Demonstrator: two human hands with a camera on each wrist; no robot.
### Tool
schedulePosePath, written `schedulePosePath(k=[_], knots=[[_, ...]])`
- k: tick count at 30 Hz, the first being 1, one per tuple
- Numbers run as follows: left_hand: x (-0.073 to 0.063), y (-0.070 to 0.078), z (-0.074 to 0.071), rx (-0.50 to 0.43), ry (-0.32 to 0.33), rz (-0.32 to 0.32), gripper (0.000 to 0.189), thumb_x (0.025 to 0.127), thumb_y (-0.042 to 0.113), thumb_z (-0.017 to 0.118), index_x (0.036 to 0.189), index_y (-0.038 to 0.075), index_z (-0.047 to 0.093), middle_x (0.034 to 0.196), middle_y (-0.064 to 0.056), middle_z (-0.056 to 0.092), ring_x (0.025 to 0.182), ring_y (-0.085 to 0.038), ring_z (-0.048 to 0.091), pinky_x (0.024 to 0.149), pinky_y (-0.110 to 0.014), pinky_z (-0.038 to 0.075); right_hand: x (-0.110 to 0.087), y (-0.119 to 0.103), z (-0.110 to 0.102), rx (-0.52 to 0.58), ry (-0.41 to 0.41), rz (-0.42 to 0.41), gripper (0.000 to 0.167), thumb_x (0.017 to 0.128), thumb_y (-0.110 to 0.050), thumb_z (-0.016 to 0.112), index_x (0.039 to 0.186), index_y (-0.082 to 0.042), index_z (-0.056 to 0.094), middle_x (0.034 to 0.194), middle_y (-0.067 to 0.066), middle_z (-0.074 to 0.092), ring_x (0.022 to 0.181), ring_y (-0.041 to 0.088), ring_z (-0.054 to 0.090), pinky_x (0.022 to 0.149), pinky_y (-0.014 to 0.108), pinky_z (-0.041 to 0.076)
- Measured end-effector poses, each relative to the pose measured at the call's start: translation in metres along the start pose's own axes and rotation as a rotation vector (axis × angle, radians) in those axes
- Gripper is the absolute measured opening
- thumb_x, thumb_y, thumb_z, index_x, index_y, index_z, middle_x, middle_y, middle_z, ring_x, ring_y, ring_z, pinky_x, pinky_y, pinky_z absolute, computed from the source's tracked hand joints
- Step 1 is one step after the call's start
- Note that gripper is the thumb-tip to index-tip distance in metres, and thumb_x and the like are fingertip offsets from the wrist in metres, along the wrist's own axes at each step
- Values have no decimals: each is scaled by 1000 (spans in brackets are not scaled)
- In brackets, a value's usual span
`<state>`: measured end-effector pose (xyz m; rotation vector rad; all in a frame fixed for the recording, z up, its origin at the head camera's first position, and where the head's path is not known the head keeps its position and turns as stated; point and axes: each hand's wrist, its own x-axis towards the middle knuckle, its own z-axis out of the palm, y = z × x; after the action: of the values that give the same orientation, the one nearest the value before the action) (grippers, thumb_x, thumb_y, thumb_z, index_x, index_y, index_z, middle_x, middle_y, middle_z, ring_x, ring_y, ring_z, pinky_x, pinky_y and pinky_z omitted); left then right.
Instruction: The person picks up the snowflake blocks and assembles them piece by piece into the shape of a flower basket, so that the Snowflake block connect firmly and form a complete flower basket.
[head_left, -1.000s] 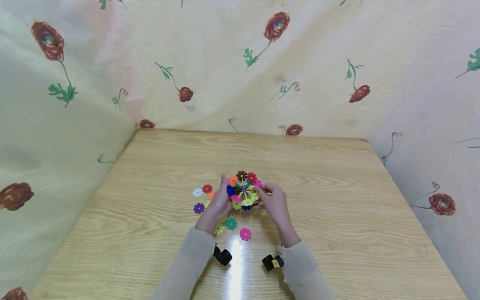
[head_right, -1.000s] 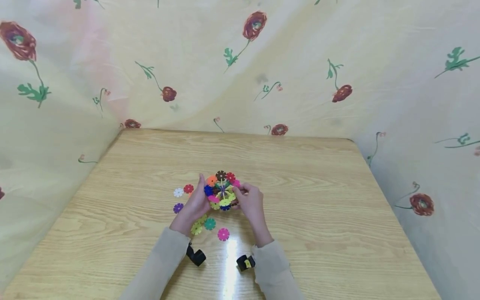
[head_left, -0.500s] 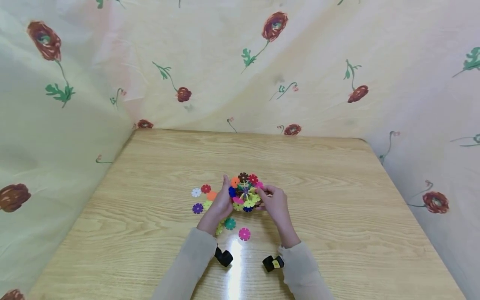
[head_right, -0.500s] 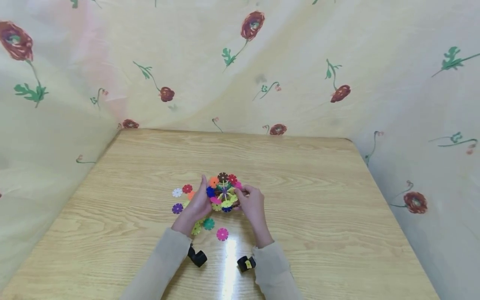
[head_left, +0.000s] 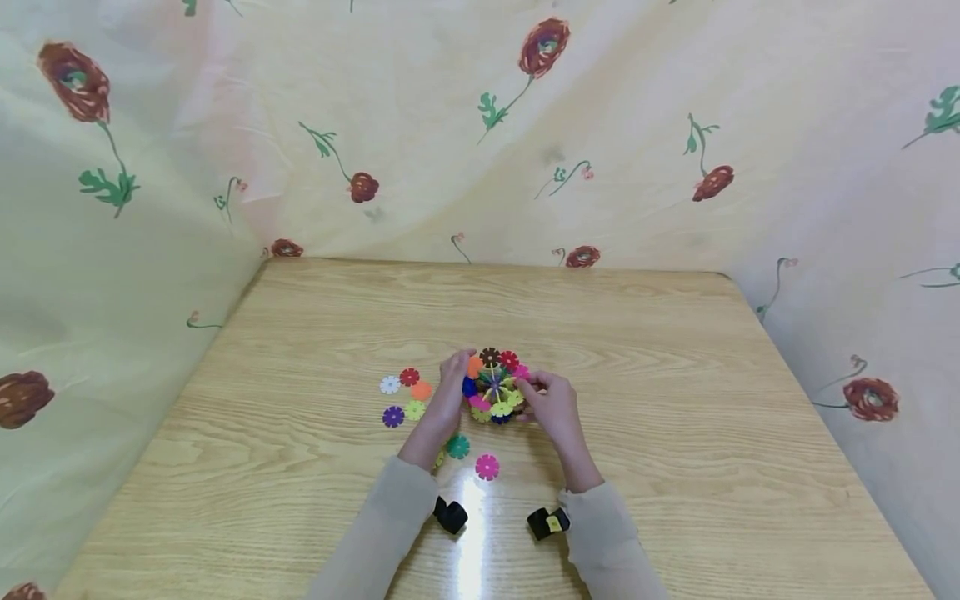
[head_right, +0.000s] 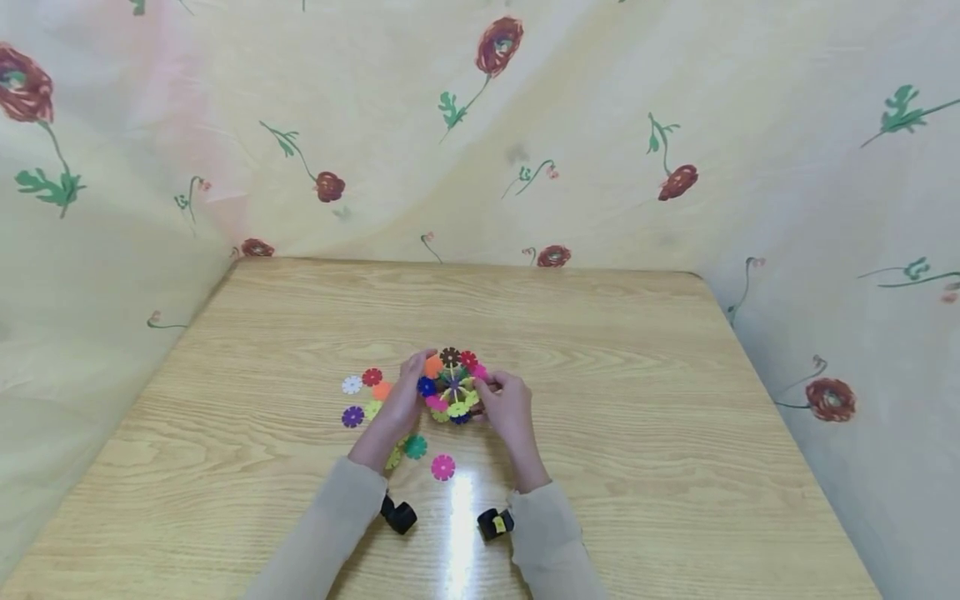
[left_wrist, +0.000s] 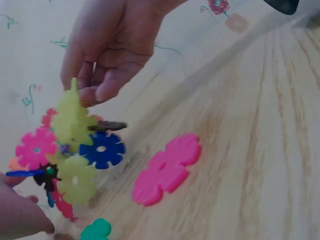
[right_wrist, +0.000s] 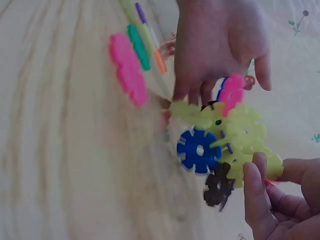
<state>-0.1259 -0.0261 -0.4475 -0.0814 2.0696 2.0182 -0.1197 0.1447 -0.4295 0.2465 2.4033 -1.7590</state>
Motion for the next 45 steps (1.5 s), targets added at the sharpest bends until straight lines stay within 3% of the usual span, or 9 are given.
schedulePosePath(k=[5,9,13,18,23,31,37,45], knots=[[-4,0,-12,-5,-8,24,49,106,37,32,146,10,39,158,-13,22,148,-38,17,121,-57,13,1,4,-2,-19,2,29,23,95,-11,60,107,8,65,85,11,62,58,9,63,60,31,60],[-6,2,-23,-40,17,-16,42,103,23,46,144,13,44,153,-7,35,141,-32,35,118,-50,29,3,6,-3,-17,-7,45,24,96,-12,59,108,8,65,86,10,62,59,9,64,61,31,60],[-5,1,-31,-45,16,-59,42,97,13,55,139,15,50,142,-6,48,125,-26,52,107,-42,45,3,7,-5,-13,-13,52,25,97,-13,57,109,8,64,86,10,62,61,10,64,61,31,60],[-4,-1,-34,-27,-10,-26,34,94,6,60,127,4,58,113,-13,59,96,-23,63,90,-36,56,5,10,-5,-26,-15,56,25,97,-13,57,108,7,65,85,10,62,61,9,64,61,30,60],[-4,-3,-34,31,-4,1,27,92,5,63,119,2,64,99,-9,61,86,-18,64,84,-34,58,7,12,-3,-28,-16,59,26,97,-14,58,111,7,65,87,11,63,60,8,64,61,29,60],[-4,-1,-31,84,51,12,23,90,5,66,112,1,68,103,-14,67,90,-20,66,81,-32,59,9,11,-2,-17,-28,74,27,97,-16,58,112,5,64,89,11,64,62,9,65,61,29,60],[-3,0,-27,127,68,14,22,89,4,66,110,0,69,107,-16,68,87,-15,65,81,-31,59,9,9,-3,-18,-33,77,26,98,-15,57,111,6,64,89,12,64,61,9,66,62,30,60],[-2,-3,-27,141,74,34,20,89,4,66,109,0,69,100,-14,67,84,-14,64,81,-31,59,9,8,-5,-23,-49,83,22,98,-13,56,106,6,64,88,12,64,65,11,69,65,32,61]])
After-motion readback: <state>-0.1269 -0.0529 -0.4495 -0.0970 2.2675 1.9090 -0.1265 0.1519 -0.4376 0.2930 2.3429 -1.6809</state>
